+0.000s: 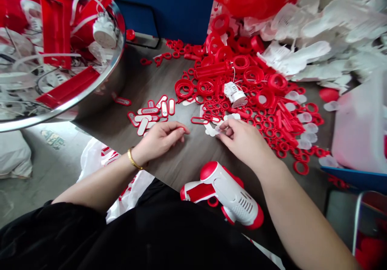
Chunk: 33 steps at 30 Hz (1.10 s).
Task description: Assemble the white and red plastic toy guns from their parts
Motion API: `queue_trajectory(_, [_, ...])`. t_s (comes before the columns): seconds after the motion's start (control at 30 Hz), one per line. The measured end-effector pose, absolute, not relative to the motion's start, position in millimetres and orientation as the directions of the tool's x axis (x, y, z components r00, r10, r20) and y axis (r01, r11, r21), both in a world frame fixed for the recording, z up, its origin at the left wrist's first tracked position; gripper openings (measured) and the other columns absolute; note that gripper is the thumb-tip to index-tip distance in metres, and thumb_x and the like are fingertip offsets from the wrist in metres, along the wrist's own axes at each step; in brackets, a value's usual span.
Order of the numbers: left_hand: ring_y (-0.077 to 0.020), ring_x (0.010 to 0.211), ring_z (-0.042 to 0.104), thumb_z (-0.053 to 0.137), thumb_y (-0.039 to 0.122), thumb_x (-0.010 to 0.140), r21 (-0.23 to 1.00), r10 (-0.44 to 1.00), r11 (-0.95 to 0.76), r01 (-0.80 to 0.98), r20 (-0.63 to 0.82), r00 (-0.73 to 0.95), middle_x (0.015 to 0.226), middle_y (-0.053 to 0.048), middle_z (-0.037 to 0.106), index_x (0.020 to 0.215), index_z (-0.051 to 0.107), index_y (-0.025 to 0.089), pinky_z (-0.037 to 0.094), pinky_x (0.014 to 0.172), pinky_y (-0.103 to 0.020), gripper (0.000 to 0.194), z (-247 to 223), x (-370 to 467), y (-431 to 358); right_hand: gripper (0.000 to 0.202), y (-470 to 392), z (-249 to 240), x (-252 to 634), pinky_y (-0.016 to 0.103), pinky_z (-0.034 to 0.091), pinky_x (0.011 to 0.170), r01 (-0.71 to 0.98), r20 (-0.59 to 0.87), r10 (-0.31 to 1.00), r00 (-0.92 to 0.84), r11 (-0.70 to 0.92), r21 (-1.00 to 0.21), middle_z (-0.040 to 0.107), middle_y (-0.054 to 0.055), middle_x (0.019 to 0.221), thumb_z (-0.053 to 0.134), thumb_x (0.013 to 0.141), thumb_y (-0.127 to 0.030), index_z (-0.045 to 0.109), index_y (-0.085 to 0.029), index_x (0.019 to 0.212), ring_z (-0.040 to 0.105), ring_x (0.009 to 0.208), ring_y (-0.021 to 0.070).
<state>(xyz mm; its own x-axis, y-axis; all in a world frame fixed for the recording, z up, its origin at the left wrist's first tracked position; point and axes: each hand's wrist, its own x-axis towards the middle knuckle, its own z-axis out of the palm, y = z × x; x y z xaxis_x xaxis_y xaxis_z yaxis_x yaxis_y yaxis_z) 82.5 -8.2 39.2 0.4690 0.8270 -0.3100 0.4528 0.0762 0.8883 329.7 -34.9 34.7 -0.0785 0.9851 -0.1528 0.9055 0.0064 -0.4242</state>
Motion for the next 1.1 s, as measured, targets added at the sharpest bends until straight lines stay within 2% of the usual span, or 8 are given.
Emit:
queue_trajectory(0.13, [-0.0234,0.092,0.058,0.052,0.037,0.086,0.566,0.921,-0.331,0.755,0.022,0.388,0.098,-0.009,0.066,0.101,0.066,0.018,0.046,0.084,-0.039,0.028,43,57,3,0.02,-48,26,337,0.034,0.049,0.065,0.887,-0.112,0.994,0.001,-0.053,-0.459,0.063,0.005,0.087,0.067,0.076,-0.025,0.063,-0.02,0.095,0.062,0.07,0.0199])
queue_trajectory(0.27, [-0.0287,0.109,0.05,0.057,0.034,0.085,0.36,0.839,-0.543,0.759,0.21,0.501,0.117,-0.011,0.058,0.11,0.063,0.018,0.039,0.095,-0.046,0.03,34,88,12,0.017,-44,18,339,0.035,0.05,0.066,0.889,-0.028,1.0,0.0,-0.013,-0.457,0.062,0.006,0.086,0.066,0.078,-0.029,0.063,-0.019,0.092,0.062,0.069,0.0205])
queue_trajectory(0.43, [-0.0292,0.104,0.049,0.053,0.021,0.087,0.339,0.736,-0.655,0.676,0.084,0.671,0.106,-0.012,0.061,0.09,0.065,0.014,0.041,0.089,-0.045,0.014,21,137,24,0.008,-39,18,337,0.034,0.05,0.061,0.897,-0.003,0.999,-0.037,0.032,-0.44,0.059,0.005,0.086,0.067,0.078,-0.028,0.064,-0.021,0.081,0.06,0.064,0.0185])
queue_trajectory(0.67, [-0.0142,0.072,0.055,0.051,0.029,0.088,0.706,0.716,-0.414,0.574,-0.137,0.685,0.084,-0.003,0.058,0.085,0.062,0.016,0.045,0.069,-0.026,0.017,43,99,5,0.006,-68,16,345,0.037,0.051,0.081,0.668,0.105,0.992,-0.068,0.124,-0.734,0.059,0.009,0.116,0.061,0.084,-0.027,0.058,-0.022,0.085,0.06,0.108,0.0243])
queue_trajectory(0.73, [-0.0152,0.073,0.054,0.053,0.031,0.088,0.664,0.741,-0.383,0.642,-0.193,0.643,0.083,-0.004,0.056,0.084,0.064,0.017,0.044,0.068,-0.027,0.018,39,94,-2,0.01,-78,14,350,0.033,0.053,0.071,0.519,0.008,1.0,-0.001,0.007,-0.855,0.066,0.006,0.102,0.056,0.088,-0.032,0.052,-0.023,0.089,0.066,0.088,0.0189])
queue_trajectory(0.83, [-0.0214,0.089,0.053,0.055,0.029,0.088,0.53,0.822,-0.455,0.716,-0.059,0.566,0.093,-0.008,0.054,0.096,0.062,0.015,0.045,0.079,-0.034,0.018,28,98,-7,0.017,-85,14,351,0.028,0.049,0.057,0.462,-0.148,0.988,0.038,-0.148,-0.874,0.065,-0.001,0.076,0.055,0.089,-0.039,0.05,-0.023,0.09,0.062,0.06,0.0137])
queue_trajectory(0.97, [-0.0214,0.088,0.053,0.057,0.024,0.087,0.473,0.779,-0.541,0.695,-0.031,0.627,0.097,-0.009,0.053,0.093,0.058,0.014,0.046,0.077,-0.033,0.012,22,106,-6,0.015,-72,18,339,0.031,0.051,0.065,0.606,-0.151,0.988,-0.008,-0.116,-0.787,0.068,0.002,0.08,0.055,0.087,-0.034,0.063,-0.021,0.088,0.063,0.068,0.0162])
queue_trajectory(1.1, [-0.0213,0.084,0.054,0.062,0.032,0.085,0.471,0.811,-0.502,0.725,-0.036,0.584,0.092,-0.008,0.053,0.089,0.057,0.014,0.047,0.076,-0.034,0.019,25,111,1,0.02,-60,17,335,0.031,0.053,0.066,0.544,-0.129,0.991,-0.016,-0.1,-0.833,0.071,0.002,0.083,0.059,0.083,-0.027,0.063,-0.02,0.101,0.066,0.069,0.0164])
